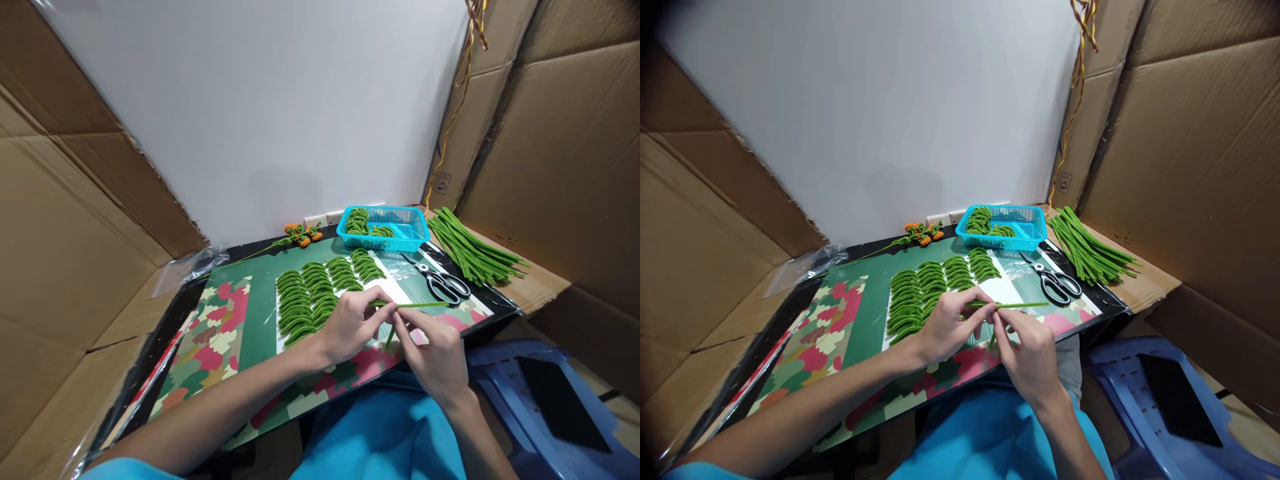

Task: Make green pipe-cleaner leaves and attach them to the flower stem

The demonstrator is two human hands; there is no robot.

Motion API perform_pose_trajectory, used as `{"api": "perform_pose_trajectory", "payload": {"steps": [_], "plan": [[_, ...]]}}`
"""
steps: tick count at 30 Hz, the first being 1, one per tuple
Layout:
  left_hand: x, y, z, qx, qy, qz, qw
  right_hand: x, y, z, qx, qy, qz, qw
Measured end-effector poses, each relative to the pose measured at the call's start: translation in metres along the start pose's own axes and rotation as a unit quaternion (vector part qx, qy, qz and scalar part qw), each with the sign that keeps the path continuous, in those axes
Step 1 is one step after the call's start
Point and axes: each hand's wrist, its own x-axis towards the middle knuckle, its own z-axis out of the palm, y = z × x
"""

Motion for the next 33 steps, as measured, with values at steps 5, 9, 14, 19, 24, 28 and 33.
{"api": "perform_pose_trajectory", "payload": {"steps": [5,9,14,19,24,28,33], "plan": [[0.003,-0.001,-0.007,-0.021,-0.042,-0.027,0.999,-0.001,0.006,-0.003,-0.043,-0.04,-0.049,0.997],[0.007,0.002,-0.011,-0.106,-0.071,-0.075,0.989,0.001,0.015,-0.014,-0.056,-0.056,-0.044,0.996],[0.007,0.006,-0.011,-0.072,-0.09,-0.061,0.991,0.0,0.015,-0.02,-0.116,-0.053,-0.057,0.99],[0.004,0.007,-0.01,0.085,-0.093,0.023,0.992,-0.002,0.008,-0.016,-0.127,-0.069,-0.019,0.989],[0.002,0.007,0.001,0.131,-0.059,0.004,0.99,-0.004,0.005,-0.012,-0.162,-0.06,0.009,0.985],[-0.002,0.003,0.01,0.152,-0.027,-0.035,0.987,-0.005,0.003,-0.008,-0.217,-0.07,0.014,0.974],[0.001,0.0,0.009,0.053,-0.017,-0.059,0.997,-0.004,0.004,-0.007,-0.157,-0.055,0.052,0.985]]}}
